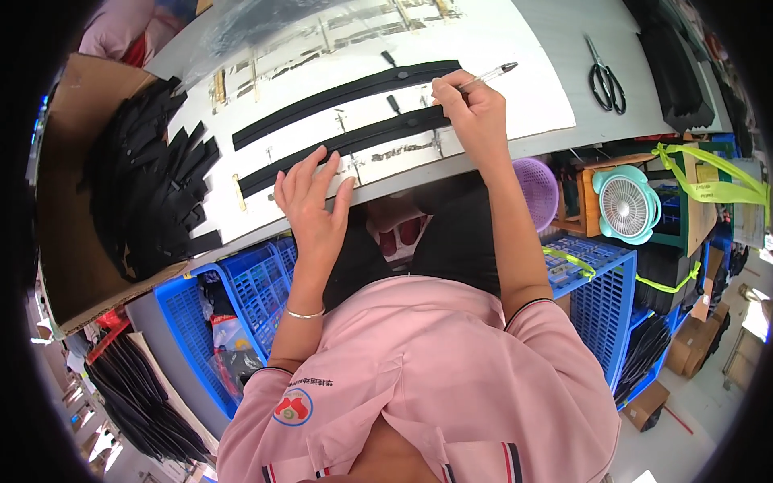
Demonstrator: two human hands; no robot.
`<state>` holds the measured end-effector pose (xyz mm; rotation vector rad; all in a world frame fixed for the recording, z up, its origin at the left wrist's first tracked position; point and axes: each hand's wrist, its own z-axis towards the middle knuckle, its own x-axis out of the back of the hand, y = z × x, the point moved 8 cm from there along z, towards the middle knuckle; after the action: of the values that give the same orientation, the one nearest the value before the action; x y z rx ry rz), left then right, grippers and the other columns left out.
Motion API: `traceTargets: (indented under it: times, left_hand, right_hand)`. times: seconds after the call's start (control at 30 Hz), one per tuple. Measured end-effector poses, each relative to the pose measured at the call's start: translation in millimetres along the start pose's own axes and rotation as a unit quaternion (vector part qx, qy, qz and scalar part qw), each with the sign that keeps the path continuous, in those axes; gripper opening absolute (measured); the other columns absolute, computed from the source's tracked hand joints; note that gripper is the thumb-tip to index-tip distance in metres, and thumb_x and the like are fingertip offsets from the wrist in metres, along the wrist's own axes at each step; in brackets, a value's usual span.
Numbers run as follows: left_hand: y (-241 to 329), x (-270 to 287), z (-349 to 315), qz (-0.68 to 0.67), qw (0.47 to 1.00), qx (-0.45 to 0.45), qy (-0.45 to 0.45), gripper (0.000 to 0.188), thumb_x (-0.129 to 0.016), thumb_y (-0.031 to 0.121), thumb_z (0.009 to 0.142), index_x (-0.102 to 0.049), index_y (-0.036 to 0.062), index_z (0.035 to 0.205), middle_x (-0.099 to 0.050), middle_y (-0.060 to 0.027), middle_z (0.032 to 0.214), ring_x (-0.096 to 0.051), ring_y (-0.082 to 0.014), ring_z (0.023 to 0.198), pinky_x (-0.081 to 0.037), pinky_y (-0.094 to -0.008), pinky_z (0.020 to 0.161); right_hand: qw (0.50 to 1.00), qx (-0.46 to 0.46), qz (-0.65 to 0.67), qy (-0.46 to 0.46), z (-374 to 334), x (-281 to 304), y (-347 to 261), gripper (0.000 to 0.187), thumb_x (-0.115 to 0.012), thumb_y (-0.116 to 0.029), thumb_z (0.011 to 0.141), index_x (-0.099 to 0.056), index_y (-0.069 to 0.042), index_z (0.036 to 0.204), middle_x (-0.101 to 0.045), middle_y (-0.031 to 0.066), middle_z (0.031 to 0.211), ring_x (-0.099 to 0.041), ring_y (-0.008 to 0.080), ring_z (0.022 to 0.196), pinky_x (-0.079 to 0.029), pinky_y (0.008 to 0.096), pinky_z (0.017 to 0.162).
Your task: Using a pen to mark and align black webbing straps on a template board.
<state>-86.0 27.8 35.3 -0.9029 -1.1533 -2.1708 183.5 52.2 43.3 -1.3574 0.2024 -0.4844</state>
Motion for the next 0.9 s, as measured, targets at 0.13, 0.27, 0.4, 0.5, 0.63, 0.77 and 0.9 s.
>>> traceTargets:
  times: [0.13,0.27,0.4,0.5,0.63,0.77,0.9]
  left_hand:
    - [5.5,-4.6,6.4,0.0,1.0,0.013,-0.004,0.037,-0.078,0.021,0.088,-0.073,0.0089,0.122,-0.064,-0.0075,0.133,-0.055,-0.0285,0.126,-0.025,-0.0531,0.118]
    - [36.5,-13.8,31.2,-0.065,0.998,-0.014,0.02,0.029,-0.078,0.018,0.088,-0.075,0.0087,0.115,-0.068,-0.0068,0.125,-0.057,-0.0283,0.121,-0.03,-0.0511,0.114]
    - [67.4,-43.8,60.8,-0.108,0.991,-0.072,0.024,0.017,-0.077,0.014,0.087,-0.078,0.0085,0.103,-0.072,-0.0043,0.114,-0.06,-0.0262,0.114,-0.034,-0.0478,0.112]
    - [68.4,-64.4,69.7,-0.094,0.992,-0.078,0.031,0.014,-0.077,0.013,0.085,-0.078,0.0086,0.098,-0.072,-0.0034,0.111,-0.061,-0.0251,0.109,-0.034,-0.0476,0.111]
    - [66.5,-73.8,69.7,-0.088,0.994,-0.062,0.025,0.012,-0.078,0.013,0.084,-0.077,0.0086,0.096,-0.072,-0.0035,0.108,-0.061,-0.0251,0.108,-0.034,-0.0469,0.111]
    - [66.8,-73.4,70.0,-0.093,0.994,-0.059,0.026,0.012,-0.078,0.013,0.084,-0.077,0.0086,0.095,-0.072,-0.003,0.107,-0.061,-0.0253,0.108,-0.034,-0.046,0.111]
    - [67.0,-73.0,69.6,-0.081,0.995,-0.056,0.025,0.013,-0.078,0.013,0.084,-0.077,0.0089,0.096,-0.072,-0.0025,0.108,-0.061,-0.0254,0.108,-0.034,-0.0456,0.11]
  right_hand:
    - [0.999,0.006,-0.043,-0.025,2.4,6.5,26.4,0.017,-0.067,-0.017,0.099,-0.072,-0.002,0.092,-0.062,-0.0034,0.072,-0.046,0.0024,0.063,-0.038,0.0219,0.056]
    - [0.998,-0.006,-0.053,-0.035,0.9,1.5,26.0,0.019,-0.067,-0.018,0.099,-0.072,-0.002,0.091,-0.059,-0.0037,0.067,-0.045,0.0033,0.061,-0.037,0.0243,0.054]
    - [0.994,-0.018,-0.092,-0.057,1.1,-0.8,29.2,0.018,-0.068,-0.018,0.099,-0.072,-0.001,0.095,-0.063,-0.002,0.072,-0.05,0.0038,0.065,-0.042,0.0235,0.058]
    - [0.992,-0.016,-0.106,-0.073,0.8,-4.0,24.9,0.017,-0.068,-0.016,0.099,-0.072,0.001,0.097,-0.066,-0.0013,0.076,-0.055,0.004,0.07,-0.045,0.0225,0.062]
    - [0.986,0.006,-0.147,-0.077,0.8,-4.2,23.3,0.019,-0.068,-0.016,0.099,-0.072,0.001,0.095,-0.066,-0.0005,0.074,-0.054,0.0039,0.068,-0.045,0.023,0.061]
    - [0.976,0.053,-0.199,-0.07,0.3,-6.6,11.2,0.02,-0.068,-0.017,0.099,-0.072,0.002,0.094,-0.067,-0.0001,0.073,-0.053,0.0038,0.066,-0.044,0.0239,0.059]
    - [0.982,0.024,-0.177,-0.064,-0.8,-3.6,18.1,0.021,-0.068,-0.018,0.098,-0.072,0.002,0.092,-0.066,0.0003,0.071,-0.053,0.005,0.065,-0.044,0.0251,0.058]
